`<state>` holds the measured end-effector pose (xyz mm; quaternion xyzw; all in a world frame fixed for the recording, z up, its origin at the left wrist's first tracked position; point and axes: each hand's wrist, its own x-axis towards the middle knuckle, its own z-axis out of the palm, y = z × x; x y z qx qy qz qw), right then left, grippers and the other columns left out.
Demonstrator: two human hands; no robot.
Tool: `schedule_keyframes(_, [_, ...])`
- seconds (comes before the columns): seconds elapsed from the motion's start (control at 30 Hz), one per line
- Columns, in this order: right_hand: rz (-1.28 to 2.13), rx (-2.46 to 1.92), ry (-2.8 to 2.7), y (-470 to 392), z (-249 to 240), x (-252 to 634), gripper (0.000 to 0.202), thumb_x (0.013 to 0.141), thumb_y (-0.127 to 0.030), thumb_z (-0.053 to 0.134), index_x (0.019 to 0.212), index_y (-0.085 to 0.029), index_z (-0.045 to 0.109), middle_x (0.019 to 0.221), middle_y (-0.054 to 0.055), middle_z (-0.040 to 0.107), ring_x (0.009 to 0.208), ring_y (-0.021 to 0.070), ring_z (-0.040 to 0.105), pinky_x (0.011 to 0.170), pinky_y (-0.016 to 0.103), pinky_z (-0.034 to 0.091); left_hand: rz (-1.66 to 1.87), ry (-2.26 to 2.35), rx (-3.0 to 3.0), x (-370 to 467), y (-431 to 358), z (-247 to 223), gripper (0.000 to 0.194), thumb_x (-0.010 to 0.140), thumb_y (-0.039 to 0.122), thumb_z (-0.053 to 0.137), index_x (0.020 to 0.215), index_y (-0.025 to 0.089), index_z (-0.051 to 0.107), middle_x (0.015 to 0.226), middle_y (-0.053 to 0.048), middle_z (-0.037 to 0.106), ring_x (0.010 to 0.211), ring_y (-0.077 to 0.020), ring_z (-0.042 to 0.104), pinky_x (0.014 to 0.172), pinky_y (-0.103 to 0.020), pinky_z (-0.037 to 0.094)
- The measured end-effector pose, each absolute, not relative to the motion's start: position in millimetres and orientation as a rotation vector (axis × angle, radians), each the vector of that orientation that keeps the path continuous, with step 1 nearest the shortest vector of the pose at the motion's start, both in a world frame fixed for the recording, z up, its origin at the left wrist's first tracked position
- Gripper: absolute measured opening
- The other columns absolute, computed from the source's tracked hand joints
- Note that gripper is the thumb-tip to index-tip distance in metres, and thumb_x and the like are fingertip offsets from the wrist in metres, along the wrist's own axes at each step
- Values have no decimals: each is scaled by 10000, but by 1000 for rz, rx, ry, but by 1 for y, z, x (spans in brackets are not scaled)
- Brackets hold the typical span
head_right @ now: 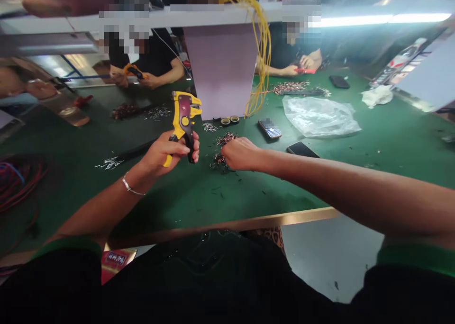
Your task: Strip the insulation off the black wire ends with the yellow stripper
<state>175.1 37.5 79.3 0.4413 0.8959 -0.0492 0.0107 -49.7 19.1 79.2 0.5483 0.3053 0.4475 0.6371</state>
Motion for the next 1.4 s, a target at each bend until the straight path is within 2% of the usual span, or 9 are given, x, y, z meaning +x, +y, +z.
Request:
schedule_keyframes(0.17, [-813, 1949, 3078, 32, 89, 176, 177, 832, -250, 587, 784, -174, 740, 610, 13, 631, 565, 122, 491, 577, 302, 374, 1056, 710, 1203, -68, 14, 76, 339, 585, 107, 645, 922, 112, 610, 764, -41, 642, 621, -168, 609, 589, -350, 530])
schedule_keyframes(0.23, [-1059, 2103, 2954, 28, 74, 178, 143, 771, -231, 626, 679, -173, 719, 533, -8, 592, 513, 111, 464, 539, 293, 370, 1047, 709, 1191, -74, 12, 73, 359, 587, 105, 652, 945, 105, 621, 781, -52, 655, 629, -176, 617, 588, -350, 529])
schedule_keyframes(0.37, [-1608, 1988, 2601, 2, 34, 175, 139, 713, -204, 631, 590, -181, 692, 444, -32, 573, 432, 104, 468, 473, 260, 374, 1011, 700, 1139, -78, 7, 65, 356, 595, 96, 652, 950, 101, 632, 796, -61, 664, 629, -180, 622, 596, -365, 532])
schedule_keyframes(0.5, [-1826, 1534, 2564, -42, 8, 162, 131, 711, -175, 629, 638, -185, 737, 456, -34, 600, 423, 102, 489, 453, 229, 373, 975, 724, 1078, -74, 2, 56, 365, 588, 94, 661, 953, 88, 641, 785, -62, 666, 622, -180, 618, 599, -368, 529])
schedule_keyframes(0.6, [-1846, 1372, 2552, -54, -7, 153, 172, 711, -125, 609, 643, -194, 751, 437, -55, 581, 401, 92, 500, 461, 212, 385, 983, 741, 1032, -72, 1, 51, 351, 589, 102, 663, 939, 93, 639, 771, -57, 663, 626, -186, 621, 609, -375, 529])
schedule_keyframes(0.73, [-1815, 1725, 2530, -14, -21, 161, 117, 656, -95, 654, 610, -175, 726, 448, -52, 601, 436, 102, 554, 479, 198, 419, 983, 757, 1012, -69, 0, 48, 335, 588, 103, 665, 921, 110, 632, 760, -42, 649, 627, -183, 627, 616, -375, 531])
schedule_keyframes(0.97, [-1829, 2059, 2536, 41, -10, 180, 142, 747, -209, 623, 619, -161, 661, 520, -6, 652, 401, 105, 573, 416, 196, 439, 965, 745, 1016, -64, -2, 44, 354, 586, 119, 668, 938, 107, 633, 794, -62, 661, 641, -194, 633, 616, -381, 534])
schedule_keyframes(1.1, [-1881, 2077, 2579, 28, -2, 172, 185, 772, -299, 607, 657, -175, 683, 530, -5, 669, 332, 87, 489, 361, 200, 399, 963, 709, 1028, -56, 0, 39, 370, 598, 115, 664, 966, 112, 629, 806, -58, 657, 637, -178, 625, 624, -376, 541])
schedule_keyframes(1.4, [-1939, 2385, 2658, 23, 18, 198, 225, 752, -372, 587, 774, -181, 703, 544, -7, 628, 422, 110, 460, 417, 247, 386, 925, 660, 1062, -31, 10, 33, 420, 565, 108, 668, 983, 119, 639, 821, -58, 656, 659, -184, 607, 645, -385, 528])
